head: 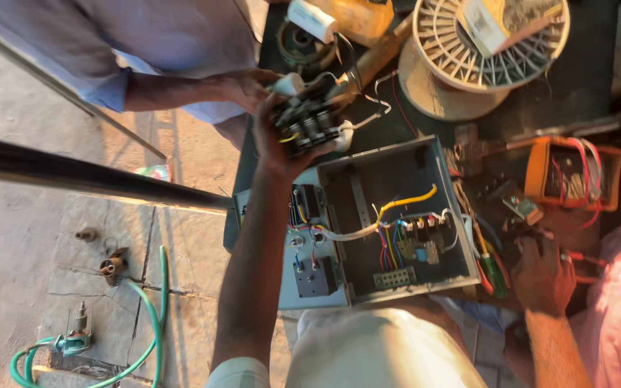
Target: The person holds a black electrical contactor and manipulates its internal components with their fingers. Another person assists by handling wires and tools nearby. The contactor is repeatedly inspected and adjusted within an open electrical box.
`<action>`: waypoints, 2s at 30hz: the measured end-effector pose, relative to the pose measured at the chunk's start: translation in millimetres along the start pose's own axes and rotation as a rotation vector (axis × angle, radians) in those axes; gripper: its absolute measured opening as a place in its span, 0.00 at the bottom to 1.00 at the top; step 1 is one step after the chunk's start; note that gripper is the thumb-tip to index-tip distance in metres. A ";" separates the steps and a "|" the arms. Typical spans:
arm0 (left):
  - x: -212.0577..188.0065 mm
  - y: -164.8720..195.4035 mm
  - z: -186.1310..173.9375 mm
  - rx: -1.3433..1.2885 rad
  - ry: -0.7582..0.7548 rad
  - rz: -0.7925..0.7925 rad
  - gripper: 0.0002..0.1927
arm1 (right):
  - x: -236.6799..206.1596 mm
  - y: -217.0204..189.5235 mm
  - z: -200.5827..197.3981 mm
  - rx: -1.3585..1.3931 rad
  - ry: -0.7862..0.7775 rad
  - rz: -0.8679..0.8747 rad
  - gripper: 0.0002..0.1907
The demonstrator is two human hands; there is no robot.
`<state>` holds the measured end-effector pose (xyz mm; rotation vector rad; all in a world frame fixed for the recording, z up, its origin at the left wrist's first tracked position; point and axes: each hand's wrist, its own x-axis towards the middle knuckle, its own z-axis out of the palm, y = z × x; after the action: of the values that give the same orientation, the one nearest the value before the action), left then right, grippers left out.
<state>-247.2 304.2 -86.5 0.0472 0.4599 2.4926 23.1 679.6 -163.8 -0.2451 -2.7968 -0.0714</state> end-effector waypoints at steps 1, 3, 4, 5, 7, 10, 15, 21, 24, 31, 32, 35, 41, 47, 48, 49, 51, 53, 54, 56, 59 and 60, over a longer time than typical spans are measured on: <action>1.4 -2.8 7.3 -0.038 -0.063 -0.047 0.36 | 2.3 -5.0 -0.2 0.043 -0.020 -0.007 0.09; 1.6 -14.3 26.4 -0.056 -0.136 -0.074 0.37 | 6.1 -8.4 0.0 0.094 -0.032 -0.019 0.08; 0.9 -28.7 39.4 -0.068 -0.185 -0.098 0.37 | 6.5 -8.2 0.6 0.100 -0.024 -0.023 0.11; -3.5 -41.0 52.7 -0.135 -0.082 -0.049 0.35 | 7.3 -6.3 1.9 0.107 -0.008 -0.025 0.14; -20.4 -62.3 76.4 -0.216 0.026 -0.001 0.34 | 3.7 0.3 0.7 0.126 0.009 -0.012 0.17; -40.5 -94.8 102.6 -0.250 -0.131 -0.136 0.41 | -1.4 13.9 0.5 0.070 0.045 0.025 0.15; -60.7 -147.3 116.1 -0.218 -0.170 -0.294 0.42 | -4.0 36.2 -7.2 0.072 0.058 0.022 0.13; -86.7 -221.4 120.0 -0.347 -0.050 -0.306 0.41 | -9.7 65.8 -14.7 0.123 0.002 -0.029 0.07; -95.5 -254.7 117.5 -0.293 0.018 -0.353 0.42 | -16.3 77.6 -11.2 0.062 -0.032 -0.040 0.08; -118.3 -285.6 107.8 -0.279 0.030 -0.321 0.42 | -29.8 88.4 -10.0 0.071 -0.049 -0.058 0.08; -122.2 -286.0 106.6 -0.291 0.015 -0.313 0.41 | -31.5 89.0 -10.3 0.077 -0.064 -0.050 0.08; -130.8 -280.8 103.7 -0.295 -0.005 -0.266 0.42 | -35.9 89.6 -11.0 0.252 -0.031 0.014 0.10; -147.4 -268.7 95.7 -0.247 0.015 -0.166 0.42 | -36.4 75.3 -11.3 0.623 0.178 0.176 0.07; -153.6 -268.6 82.2 -0.232 0.054 -0.159 0.45 | -19.6 36.9 -18.8 0.794 -0.143 0.516 0.07; -155.0 -267.4 80.9 -0.245 0.074 -0.165 0.45 | -14.7 31.3 -22.7 0.799 -0.100 0.442 0.07; -156.5 -266.7 80.3 -0.220 0.053 -0.161 0.45 | -8.4 26.7 -26.7 0.802 -0.057 0.368 0.07; -158.2 -265.1 80.0 -0.169 0.010 -0.157 0.45 | 9.1 21.6 -34.5 0.788 0.044 0.210 0.07; -160.8 -263.7 80.6 -0.181 0.019 -0.144 0.46 | 31.9 19.5 -39.3 0.753 0.151 0.039 0.07; -162.2 -262.5 80.7 -0.188 0.026 -0.137 0.46 | 44.2 18.6 -39.9 0.738 0.151 0.019 0.08; -164.8 -258.6 80.3 -0.150 0.033 -0.148 0.46 | 69.6 17.0 -38.1 0.709 0.150 -0.023 0.10; -169.9 -253.2 79.6 -0.155 0.060 -0.156 0.46 | 101.5 12.2 -29.8 0.685 0.032 0.022 0.08; -171.6 -251.4 79.4 -0.168 0.072 -0.156 0.46 | 109.6 9.8 -26.7 0.668 -0.026 0.049 0.08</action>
<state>43.9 423.4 -84.2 -0.1397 0.2714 2.3749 -68.5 704.7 -102.2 -0.1439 -2.6544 0.8607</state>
